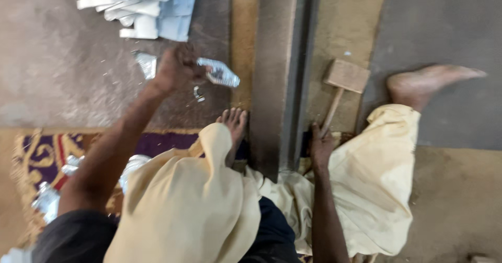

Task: The person sits on the floor and hammers embossed aluminum sheet pieces flat with a wooden mallet against a metal beam, placing each finished piece onto a growing pile of flattened pieces. They pick up new pieces one at a time, reposition them on the beam, and hammer them repeatedly.

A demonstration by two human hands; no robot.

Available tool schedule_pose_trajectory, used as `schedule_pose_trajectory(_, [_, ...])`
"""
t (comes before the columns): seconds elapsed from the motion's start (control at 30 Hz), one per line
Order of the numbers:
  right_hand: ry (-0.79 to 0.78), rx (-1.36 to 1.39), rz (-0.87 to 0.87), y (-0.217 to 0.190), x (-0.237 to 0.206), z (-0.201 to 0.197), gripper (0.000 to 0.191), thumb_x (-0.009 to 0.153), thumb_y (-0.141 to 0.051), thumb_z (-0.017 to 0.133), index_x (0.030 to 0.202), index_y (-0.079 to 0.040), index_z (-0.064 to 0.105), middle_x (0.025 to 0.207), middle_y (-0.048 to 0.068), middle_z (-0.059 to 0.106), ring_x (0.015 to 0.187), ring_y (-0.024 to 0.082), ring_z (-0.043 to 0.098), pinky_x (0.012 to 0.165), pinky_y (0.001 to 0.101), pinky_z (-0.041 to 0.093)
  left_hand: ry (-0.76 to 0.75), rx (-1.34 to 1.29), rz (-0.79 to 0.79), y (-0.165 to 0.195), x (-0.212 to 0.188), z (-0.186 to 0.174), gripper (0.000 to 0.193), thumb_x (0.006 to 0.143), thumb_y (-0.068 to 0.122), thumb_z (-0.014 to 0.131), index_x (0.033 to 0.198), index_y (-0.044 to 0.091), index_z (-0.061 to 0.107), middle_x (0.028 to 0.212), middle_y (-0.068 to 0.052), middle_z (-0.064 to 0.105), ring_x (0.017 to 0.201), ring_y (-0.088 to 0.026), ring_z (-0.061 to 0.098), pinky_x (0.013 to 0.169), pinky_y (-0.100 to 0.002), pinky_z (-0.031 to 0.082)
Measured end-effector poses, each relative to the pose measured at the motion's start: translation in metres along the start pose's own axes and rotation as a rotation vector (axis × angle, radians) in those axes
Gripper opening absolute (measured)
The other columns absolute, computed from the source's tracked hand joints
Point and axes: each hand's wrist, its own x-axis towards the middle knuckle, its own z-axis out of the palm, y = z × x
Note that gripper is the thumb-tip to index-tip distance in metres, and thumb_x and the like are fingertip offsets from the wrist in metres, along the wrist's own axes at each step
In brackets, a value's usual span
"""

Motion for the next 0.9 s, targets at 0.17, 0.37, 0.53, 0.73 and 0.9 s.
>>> schedule_pose_trajectory(0.17, [-0.163, 0.270, 0.292, -0.015, 0.008, -0.018, 0.037, 0.102, -0.043, 0.060, 0.081, -0.016, 0.047, 0.057, -0.001, 0.047, 0.041, 0.010, 0.044, 0.036, 0.0261, 0.035, -0.021, -0.078, 0.137, 0.070, 0.063, 0.030, 0.032, 0.101, 0.015, 0.068, 0.127, -0.003, 0.068, 0.101, -0.014, 0.077, 0.079, -0.018, 0.076, 0.068, -0.027, 0.067])
schedule_pose_trajectory(0.37, [-0.585, 0.994, 0.412, -0.043, 0.007, -0.027, 0.035, 0.108, -0.047, 0.055, 0.092, -0.016, 0.053, 0.061, -0.005, 0.041, 0.042, 0.006, 0.035, 0.034, 0.0220, 0.030, -0.106, -0.170, 0.197, 0.092, 0.127, 0.083, 0.025, 0.101, 0.018, 0.071, 0.112, -0.004, 0.072, 0.098, -0.016, 0.077, 0.084, -0.020, 0.079, 0.073, -0.028, 0.067])
schedule_pose_trajectory(0.53, [-0.210, 0.487, 0.299, -0.078, -0.018, -0.011, 0.043, 0.103, -0.053, 0.054, 0.082, -0.016, 0.047, 0.054, -0.005, 0.036, 0.036, 0.006, 0.031, 0.029, 0.0237, 0.025, -0.134, -0.112, 0.253, 0.079, 0.142, 0.086, 0.022, 0.100, 0.017, 0.071, 0.110, -0.004, 0.072, 0.102, -0.016, 0.076, 0.092, -0.020, 0.079, 0.079, -0.029, 0.064])
schedule_pose_trajectory(0.73, [-0.090, 0.254, 0.098, -0.127, -0.053, 0.020, 0.041, 0.102, -0.050, 0.056, 0.085, -0.014, 0.045, 0.057, -0.005, 0.037, 0.039, 0.005, 0.033, 0.032, 0.0254, 0.028, -0.133, -0.061, 0.239, 0.076, 0.149, 0.088, 0.023, 0.099, 0.017, 0.070, 0.110, -0.002, 0.074, 0.103, -0.018, 0.077, 0.090, -0.021, 0.080, 0.078, -0.029, 0.064])
schedule_pose_trajectory(0.9, [-0.086, 0.120, -0.027, -0.168, -0.070, 0.025, 0.035, 0.103, -0.048, 0.050, 0.092, -0.015, 0.053, 0.060, -0.005, 0.045, 0.040, 0.004, 0.036, 0.030, 0.0245, 0.032, -0.109, -0.058, 0.202, 0.079, 0.150, 0.090, 0.022, 0.096, 0.016, 0.070, 0.109, -0.002, 0.073, 0.102, -0.017, 0.076, 0.090, -0.020, 0.080, 0.076, -0.027, 0.064])
